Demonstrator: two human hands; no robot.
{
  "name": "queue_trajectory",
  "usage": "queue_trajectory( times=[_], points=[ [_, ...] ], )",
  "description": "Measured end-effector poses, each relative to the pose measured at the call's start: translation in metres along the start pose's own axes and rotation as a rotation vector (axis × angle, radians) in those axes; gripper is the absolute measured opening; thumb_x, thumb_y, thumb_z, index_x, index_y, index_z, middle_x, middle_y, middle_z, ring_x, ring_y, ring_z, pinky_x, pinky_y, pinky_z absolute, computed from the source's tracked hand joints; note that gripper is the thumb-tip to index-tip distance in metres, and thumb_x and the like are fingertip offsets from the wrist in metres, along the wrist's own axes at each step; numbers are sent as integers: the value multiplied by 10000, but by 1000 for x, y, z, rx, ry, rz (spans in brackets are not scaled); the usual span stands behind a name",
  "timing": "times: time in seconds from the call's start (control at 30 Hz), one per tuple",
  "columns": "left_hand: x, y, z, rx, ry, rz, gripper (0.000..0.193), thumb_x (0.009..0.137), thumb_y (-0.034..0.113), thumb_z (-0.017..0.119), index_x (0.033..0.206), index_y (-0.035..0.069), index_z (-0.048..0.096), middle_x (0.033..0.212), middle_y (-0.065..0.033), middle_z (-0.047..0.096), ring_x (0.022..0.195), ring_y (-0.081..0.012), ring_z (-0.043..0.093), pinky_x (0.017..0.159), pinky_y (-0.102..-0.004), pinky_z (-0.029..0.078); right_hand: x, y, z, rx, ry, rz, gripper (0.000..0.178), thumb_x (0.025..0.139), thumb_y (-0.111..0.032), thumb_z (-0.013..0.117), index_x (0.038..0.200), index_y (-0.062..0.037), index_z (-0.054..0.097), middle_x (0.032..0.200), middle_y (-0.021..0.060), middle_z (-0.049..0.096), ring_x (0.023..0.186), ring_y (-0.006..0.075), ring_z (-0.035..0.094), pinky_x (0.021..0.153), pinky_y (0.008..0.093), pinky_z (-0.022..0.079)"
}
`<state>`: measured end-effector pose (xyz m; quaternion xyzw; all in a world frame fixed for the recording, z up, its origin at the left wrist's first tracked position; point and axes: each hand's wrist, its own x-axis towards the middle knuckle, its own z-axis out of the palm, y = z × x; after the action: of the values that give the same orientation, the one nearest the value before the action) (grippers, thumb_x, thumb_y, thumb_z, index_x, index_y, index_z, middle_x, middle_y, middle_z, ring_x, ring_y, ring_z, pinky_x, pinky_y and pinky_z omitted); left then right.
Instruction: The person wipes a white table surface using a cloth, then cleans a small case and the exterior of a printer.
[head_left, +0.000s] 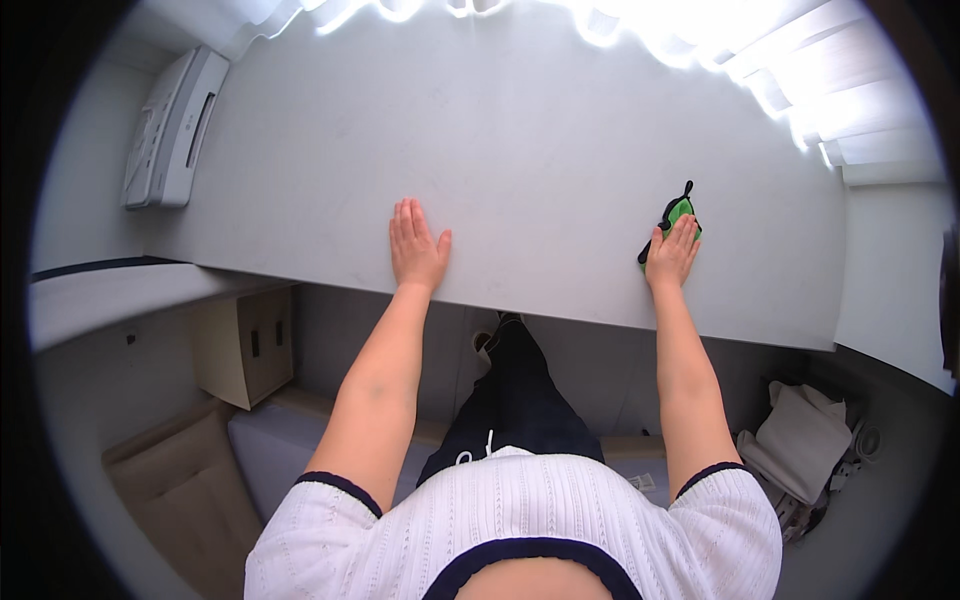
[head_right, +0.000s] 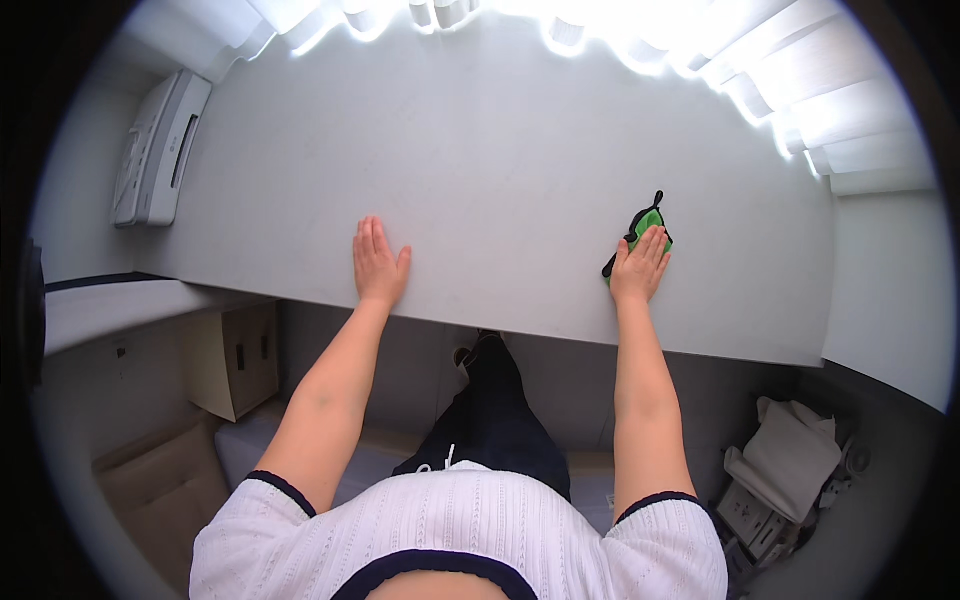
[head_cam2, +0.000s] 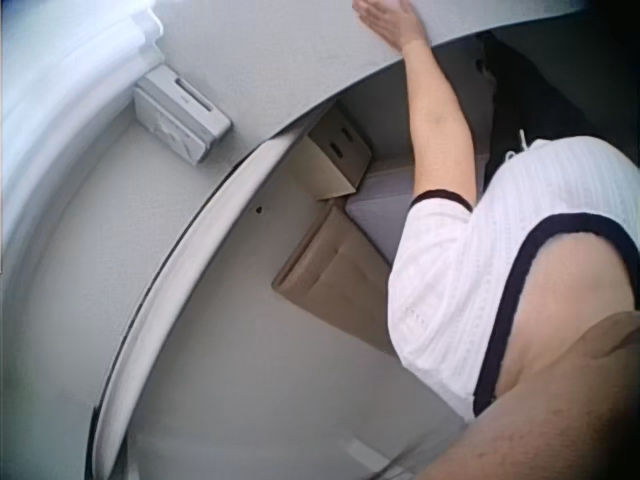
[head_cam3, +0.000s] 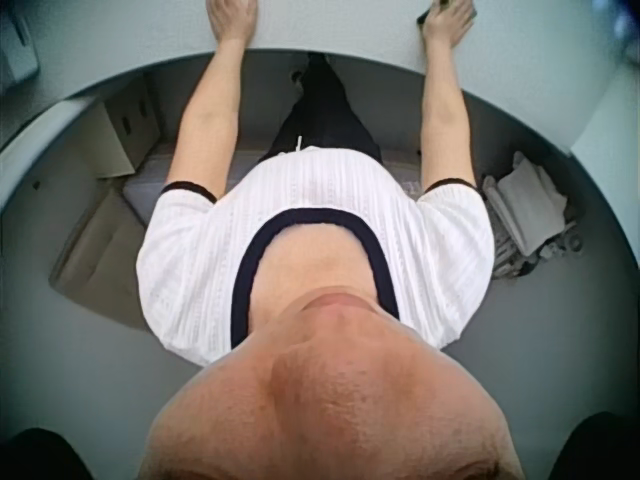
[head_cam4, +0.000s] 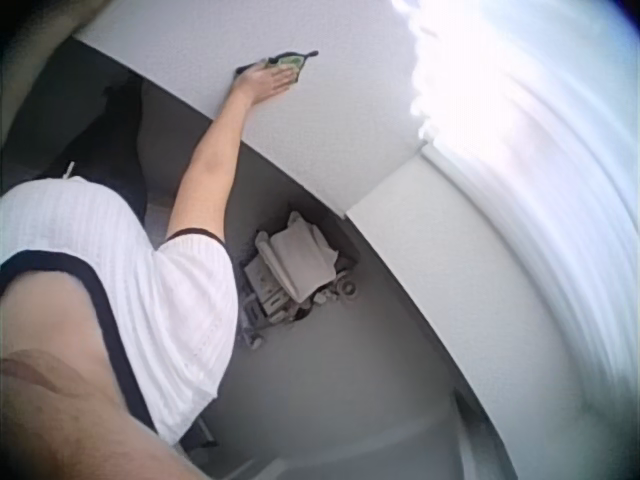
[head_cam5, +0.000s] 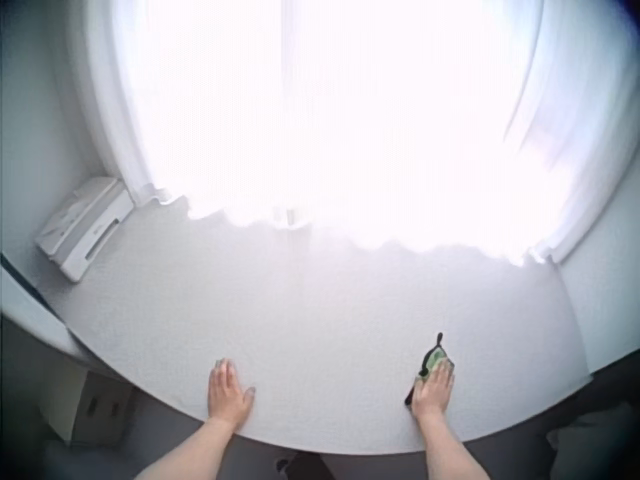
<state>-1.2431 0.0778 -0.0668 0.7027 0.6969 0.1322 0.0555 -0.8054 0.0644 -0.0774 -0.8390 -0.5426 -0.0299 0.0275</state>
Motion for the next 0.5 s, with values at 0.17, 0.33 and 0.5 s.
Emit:
queue_trajectory(
  times=[0.17,0.33,0.5],
  points=[
    [-7,8,-12,-29,-7,-26,843,872,364,608,1483,-30,181,1508,-208,257,1431,-345,213,1175,-460,211,33,-57,-2,108,83,-198,637,981,-428,420,1527,-155,239,1573,159,229,1451,326,212,1176,481,169],
    [0,-1,-15,7,-2,-65,923,852,422,619,1498,-28,137,1544,-216,175,1456,-376,130,1180,-510,147,32,-236,-12,185,-26,-542,651,959,-445,466,1522,-188,264,1583,134,218,1470,298,177,1192,458,135],
    [-4,-4,-12,57,-7,-114,956,860,505,581,1501,-40,126,1564,-225,131,1465,-381,101,1173,-548,101,-6,-394,-16,370,-110,-987,627,965,-495,444,1498,-186,329,1574,108,256,1466,255,197,1196,422,123]
  ],
)
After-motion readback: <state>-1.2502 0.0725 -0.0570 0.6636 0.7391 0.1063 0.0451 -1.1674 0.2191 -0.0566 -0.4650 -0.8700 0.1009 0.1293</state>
